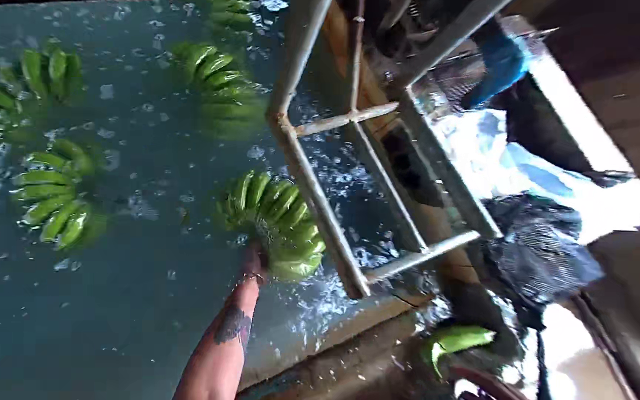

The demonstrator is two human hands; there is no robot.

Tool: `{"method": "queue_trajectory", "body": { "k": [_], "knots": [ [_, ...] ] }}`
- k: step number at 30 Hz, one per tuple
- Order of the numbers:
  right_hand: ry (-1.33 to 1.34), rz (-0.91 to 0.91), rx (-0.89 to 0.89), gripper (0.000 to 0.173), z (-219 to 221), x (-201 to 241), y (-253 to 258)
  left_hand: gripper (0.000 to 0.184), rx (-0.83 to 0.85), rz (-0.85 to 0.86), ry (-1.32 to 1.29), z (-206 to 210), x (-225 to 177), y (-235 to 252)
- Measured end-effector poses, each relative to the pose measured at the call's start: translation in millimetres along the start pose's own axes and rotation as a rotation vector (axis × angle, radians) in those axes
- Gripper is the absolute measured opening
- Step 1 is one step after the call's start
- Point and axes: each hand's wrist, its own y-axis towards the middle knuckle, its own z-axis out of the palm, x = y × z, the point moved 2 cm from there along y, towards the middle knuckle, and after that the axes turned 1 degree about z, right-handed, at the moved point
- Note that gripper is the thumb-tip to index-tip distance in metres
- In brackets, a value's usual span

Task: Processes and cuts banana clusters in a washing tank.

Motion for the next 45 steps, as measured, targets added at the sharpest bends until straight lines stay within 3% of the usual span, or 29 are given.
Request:
{"method": "queue_trajectory", "body": {
  "k": [3,5,7,10,11,13,15,17,20,23,24,26,27,28,29,31,32,37,41,45],
  "knots": [
    [0.053,-0.129,0.157,0.034,18.7,24.0,38.6,0.046,0.07,0.012,0.336,-72.6,-18.8,-24.7],
    [0.046,-0.152,0.222,0.032,32.4,34.1,52.6,0.044,0.154,0.08,0.367,-122.5,-11.2,-30.5],
    [0.067,-0.183,0.239,0.03,48.2,40.1,59.0,0.04,0.1,0.096,0.373,-163.5,-12.3,-37.6],
    [0.114,-0.267,0.255,0.029,71.4,57.1,64.3,0.023,-0.243,-0.049,0.238,-184.1,-36.4,-48.2],
    [0.123,-0.288,0.265,0.029,78.4,67.6,66.2,0.026,-0.273,-0.084,0.176,-195.9,-42.6,-50.4],
    [0.159,-0.33,0.262,0.031,97.1,95.0,72.4,0.03,-0.256,0.011,0.172,-215.7,-58.5,-58.7],
    [0.239,-0.39,0.235,0.032,123.4,131.0,81.6,0.047,-0.188,0.179,0.285,-227.5,-79.0,-67.2],
    [0.39,-0.41,0.277,0.035,146.7,179.1,93.0,0.052,-0.112,0.32,0.427,-223.3,-99.6,-77.6],
    [0.748,-0.31,0.398,0.046,172.8,253.7,109.8,0.05,-0.029,0.532,0.594,-190.2,-112.6,-93.5],
    [1.198,-0.139,0.315,0.049,206.9,298.8,118.1,0.072,0.126,0.646,0.819,-178.0,-95.9,-124.6],
    [1.306,-0.027,0.264,0.045,218.0,308.0,119.1,0.078,0.08,0.733,0.921,-181.7,-85.5,-143.2],
    [1.431,0.157,0.213,0.032,240.1,311.9,123.2,0.096,-0.207,0.905,0.956,-198.8,-58.6,-176.6],
    [1.441,0.192,0.238,0.03,249.8,305.2,127.3,0.106,-0.333,0.884,0.834,-208.6,-46.1,-183.0],
    [1.413,0.181,0.294,0.03,257.1,295.4,131.8,0.112,-0.4,0.749,0.649,-215.5,-35.7,-182.1],
    [1.361,0.129,0.385,0.032,259.7,286.9,135.2,0.105,-0.422,0.535,0.4,-219.4,-27.7,-173.8],
    [1.175,0.017,0.558,0.034,250.4,278.8,135.9,0.054,-0.437,0.16,-0.054,-222.6,-24.7,-146.7],
    [1.045,-0.026,0.573,0.035,238.7,279.4,137.9,0.046,-0.369,0.065,-0.165,-226.9,-30.7,-133.3],
    [0.654,-0.139,0.206,0.045,204.6,270.6,170.5,0.047,-0.206,0.0,-0.24,-241.2,-40.3,-119.2],
    [0.471,-0.109,0.019,0.037,187.4,296.7,191.1,0.049,-0.197,-0.058,-0.337,-195.1,-58.4,-150.5],
    [0.402,-0.236,-0.182,0.03,184.4,317.1,209.1,0.044,-0.261,-0.144,-0.422,-161.4,-88.0,-173.5]
  ]
}}
